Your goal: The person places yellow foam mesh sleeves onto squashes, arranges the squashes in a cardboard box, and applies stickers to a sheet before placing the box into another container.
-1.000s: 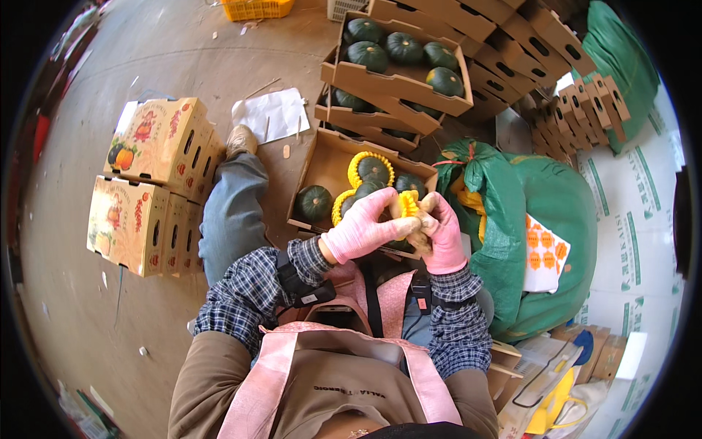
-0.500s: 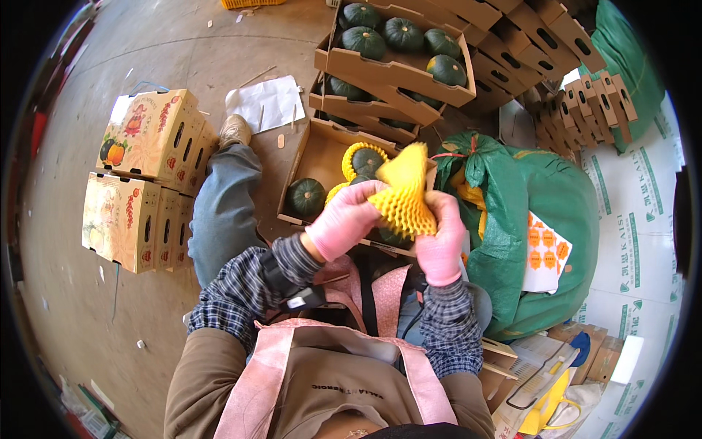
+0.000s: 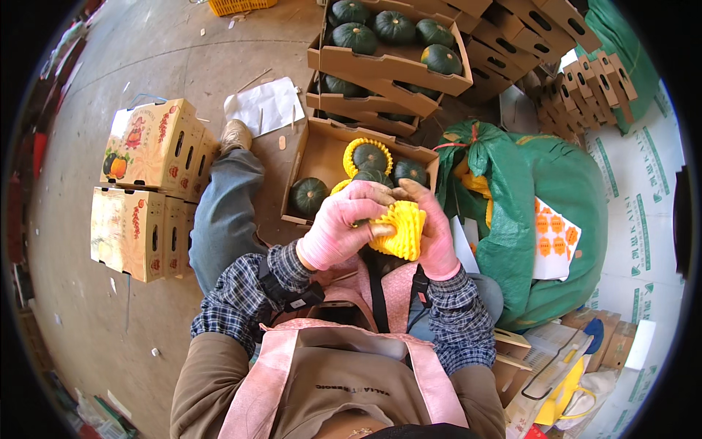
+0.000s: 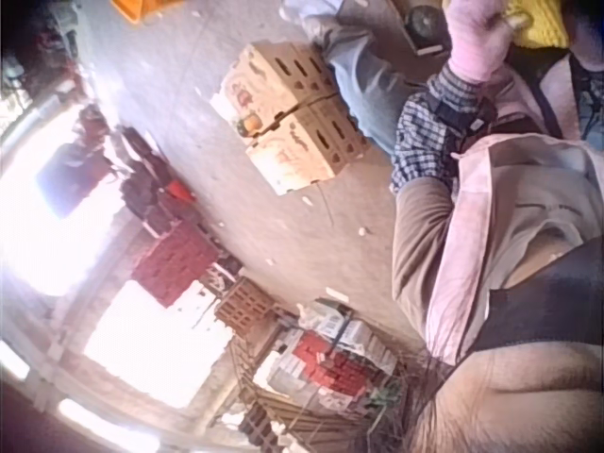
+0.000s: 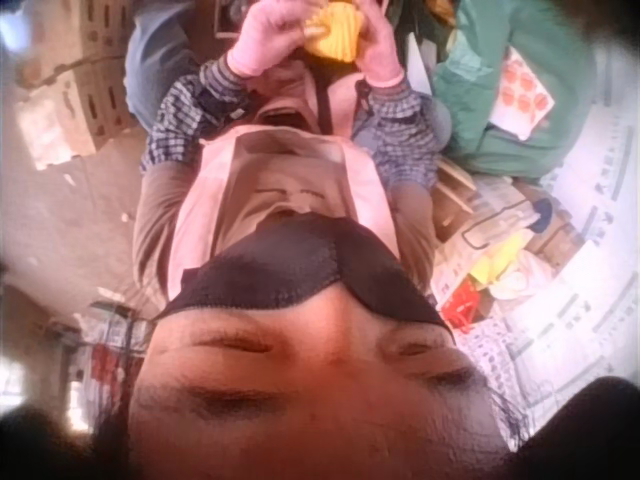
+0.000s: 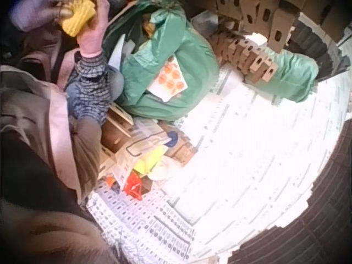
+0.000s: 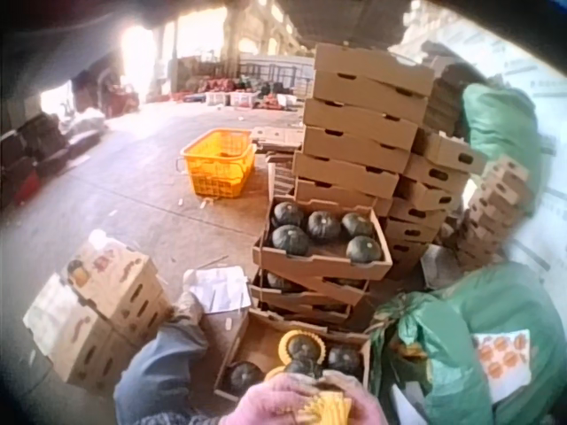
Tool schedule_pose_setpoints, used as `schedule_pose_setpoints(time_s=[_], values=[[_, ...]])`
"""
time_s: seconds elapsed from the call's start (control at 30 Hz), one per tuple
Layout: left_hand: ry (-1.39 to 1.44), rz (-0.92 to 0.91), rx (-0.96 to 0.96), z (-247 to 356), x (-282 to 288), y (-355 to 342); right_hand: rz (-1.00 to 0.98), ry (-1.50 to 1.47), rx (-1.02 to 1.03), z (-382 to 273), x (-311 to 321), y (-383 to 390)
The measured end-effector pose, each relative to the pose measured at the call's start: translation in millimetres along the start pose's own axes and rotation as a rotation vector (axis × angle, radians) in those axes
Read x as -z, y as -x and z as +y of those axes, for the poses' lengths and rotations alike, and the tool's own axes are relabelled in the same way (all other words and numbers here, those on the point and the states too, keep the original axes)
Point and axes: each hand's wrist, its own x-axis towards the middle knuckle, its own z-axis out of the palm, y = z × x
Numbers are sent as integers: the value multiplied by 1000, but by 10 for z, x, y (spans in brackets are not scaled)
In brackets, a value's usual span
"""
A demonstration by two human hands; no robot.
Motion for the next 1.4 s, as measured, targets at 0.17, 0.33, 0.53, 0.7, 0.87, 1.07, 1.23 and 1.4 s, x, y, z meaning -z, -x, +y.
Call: schedule_pose_setpoints(time_s=[0.17,0.33,0.53,0.7,0.87,1.07,1.23,1.4], values=[[199,-203,58,42,115,115,-169,906,324,71,184,-8],[551,-867,466,-77,349,244,-465,694,153,139,278,17],[840,-94,665,-52,372,214,-767,81,-523,122,424,32],[1083,-84,1002,-45,160,338,-245,-109,-142,160,724,140],[-395,-151,439,-229,236,-29,167,406,-230,216,752,-177],[-275,157,529,-762,132,15,329,572,-125,694,544,-469],[-146,294,549,-792,190,131,314,765,138,952,530,-485],[37,452,722,-978,256,128,473,798,184,1093,578,-655]])
